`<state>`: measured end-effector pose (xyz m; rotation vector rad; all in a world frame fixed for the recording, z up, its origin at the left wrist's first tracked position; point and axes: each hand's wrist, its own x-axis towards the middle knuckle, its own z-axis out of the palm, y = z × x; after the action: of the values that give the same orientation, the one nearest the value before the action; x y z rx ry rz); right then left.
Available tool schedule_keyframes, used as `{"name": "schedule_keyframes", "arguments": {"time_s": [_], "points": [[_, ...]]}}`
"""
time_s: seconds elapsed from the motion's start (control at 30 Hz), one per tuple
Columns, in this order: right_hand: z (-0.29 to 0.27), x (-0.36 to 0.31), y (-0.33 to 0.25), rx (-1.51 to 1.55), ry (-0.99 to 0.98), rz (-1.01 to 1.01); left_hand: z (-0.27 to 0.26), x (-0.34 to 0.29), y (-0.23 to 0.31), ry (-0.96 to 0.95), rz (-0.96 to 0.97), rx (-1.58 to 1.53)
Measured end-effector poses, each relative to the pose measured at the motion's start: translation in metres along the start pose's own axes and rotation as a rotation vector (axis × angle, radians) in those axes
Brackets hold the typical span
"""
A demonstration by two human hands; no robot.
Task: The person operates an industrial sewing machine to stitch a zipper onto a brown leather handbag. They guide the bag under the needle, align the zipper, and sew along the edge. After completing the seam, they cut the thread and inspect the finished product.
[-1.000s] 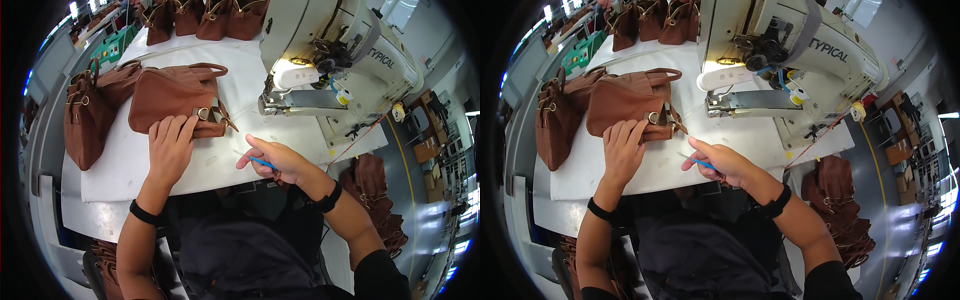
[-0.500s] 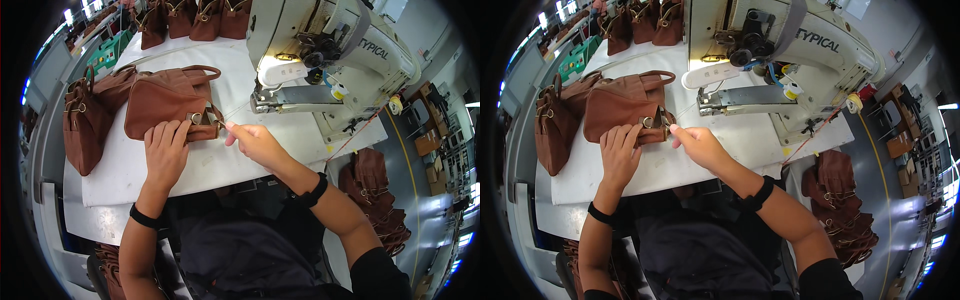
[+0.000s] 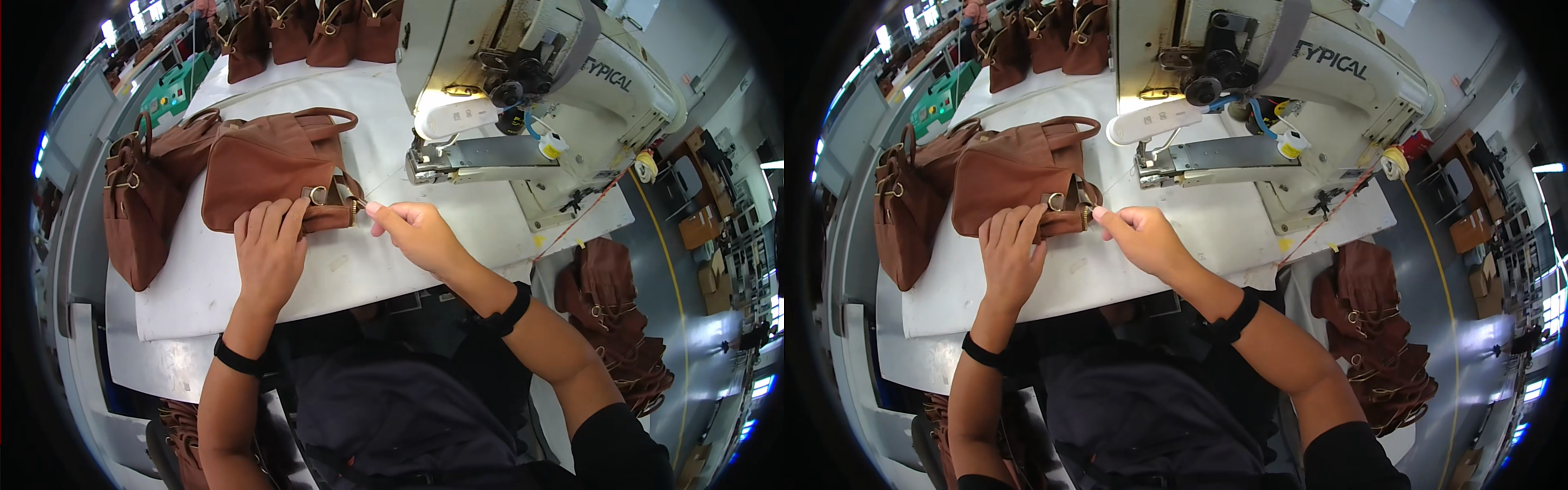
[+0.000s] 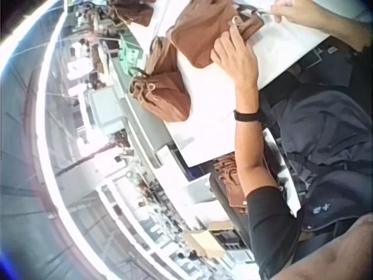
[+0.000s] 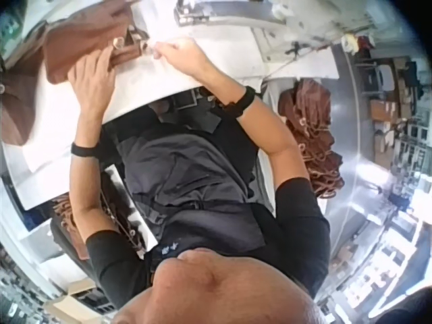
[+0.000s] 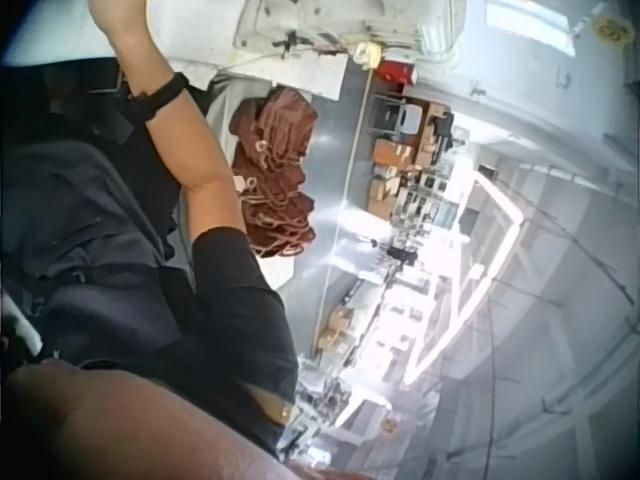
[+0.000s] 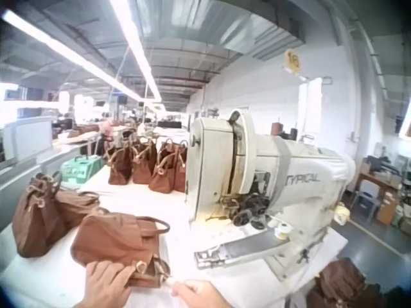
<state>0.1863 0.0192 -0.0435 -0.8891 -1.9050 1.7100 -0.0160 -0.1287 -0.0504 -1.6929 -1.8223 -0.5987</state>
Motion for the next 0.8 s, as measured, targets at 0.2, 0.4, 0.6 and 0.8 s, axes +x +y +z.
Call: {"name": "schedule_keyframes", "arguments": {"time_s": [0.2, 0.4, 0.6, 0.8], "points": [[0.004, -0.002, -0.006, -0.03, 0.014, -0.17, -0.006, -0.001, -0.005, 0.006, -0.065, -0.039], [-0.081, -0.019, 0.047, -0.634, 0.378, -0.286, -0.051, 0.017, -0.023, 0.437, -0.519, -0.555], [-0.126, -0.026, 0.076, -0.715, 0.478, -0.229, -0.062, -0.037, -0.06, 0.729, -0.619, -0.743], [-0.117, -0.025, 0.085, -0.68, 0.593, -0.273, -0.069, -0.069, -0.06, 0.64, -0.903, -0.949]]}}
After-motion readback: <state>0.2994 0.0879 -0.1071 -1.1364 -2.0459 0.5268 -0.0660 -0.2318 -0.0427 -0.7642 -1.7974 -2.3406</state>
